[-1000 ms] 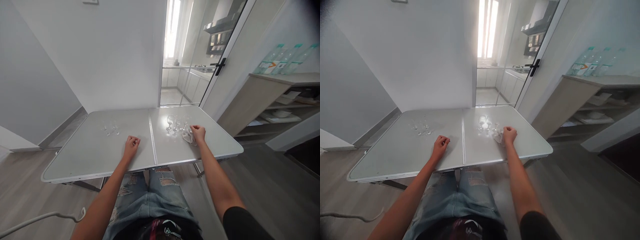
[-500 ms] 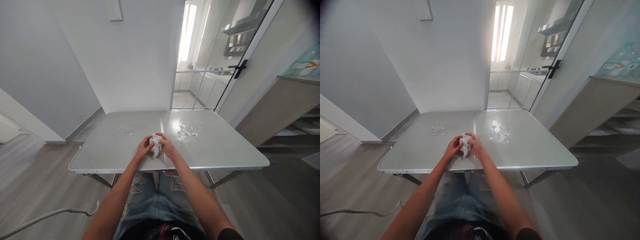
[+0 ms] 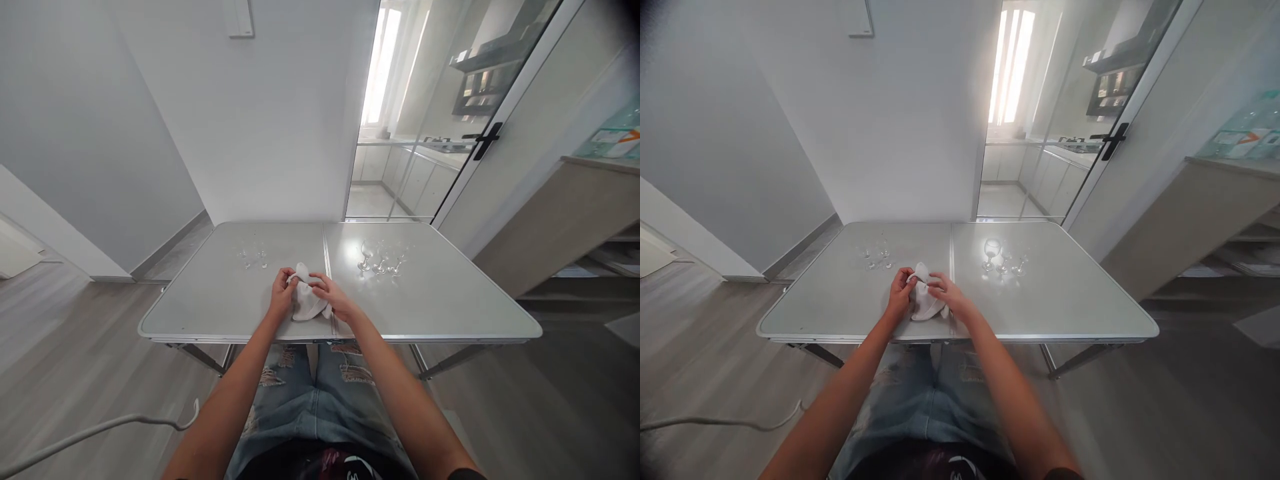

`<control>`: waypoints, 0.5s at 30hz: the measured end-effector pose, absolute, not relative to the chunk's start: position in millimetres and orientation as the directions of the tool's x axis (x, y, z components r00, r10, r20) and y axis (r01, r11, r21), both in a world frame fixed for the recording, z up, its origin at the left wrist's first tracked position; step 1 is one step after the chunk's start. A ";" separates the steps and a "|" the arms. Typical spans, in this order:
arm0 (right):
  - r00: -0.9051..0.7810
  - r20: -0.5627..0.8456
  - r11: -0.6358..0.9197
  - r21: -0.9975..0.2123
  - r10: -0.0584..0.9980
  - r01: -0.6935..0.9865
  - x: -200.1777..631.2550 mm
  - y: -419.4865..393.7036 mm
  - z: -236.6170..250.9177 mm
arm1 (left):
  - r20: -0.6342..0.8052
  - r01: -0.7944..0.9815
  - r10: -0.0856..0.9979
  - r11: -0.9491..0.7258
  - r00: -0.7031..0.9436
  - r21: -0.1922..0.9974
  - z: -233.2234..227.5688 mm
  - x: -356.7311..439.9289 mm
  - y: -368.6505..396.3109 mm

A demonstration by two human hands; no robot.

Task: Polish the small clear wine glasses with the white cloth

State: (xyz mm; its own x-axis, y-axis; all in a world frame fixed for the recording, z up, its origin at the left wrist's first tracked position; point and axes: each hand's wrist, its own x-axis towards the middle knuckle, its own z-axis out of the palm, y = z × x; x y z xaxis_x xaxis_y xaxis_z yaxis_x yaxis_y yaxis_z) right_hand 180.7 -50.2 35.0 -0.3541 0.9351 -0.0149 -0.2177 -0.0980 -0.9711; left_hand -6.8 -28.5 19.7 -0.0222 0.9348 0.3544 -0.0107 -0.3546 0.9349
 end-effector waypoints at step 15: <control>-0.426 -0.036 -0.188 -0.928 0.904 -0.321 170.8 -49.6 30.3 | 0.376 -0.068 0.921 -0.384 -0.104 0.921 32.5 -15.9 -22.3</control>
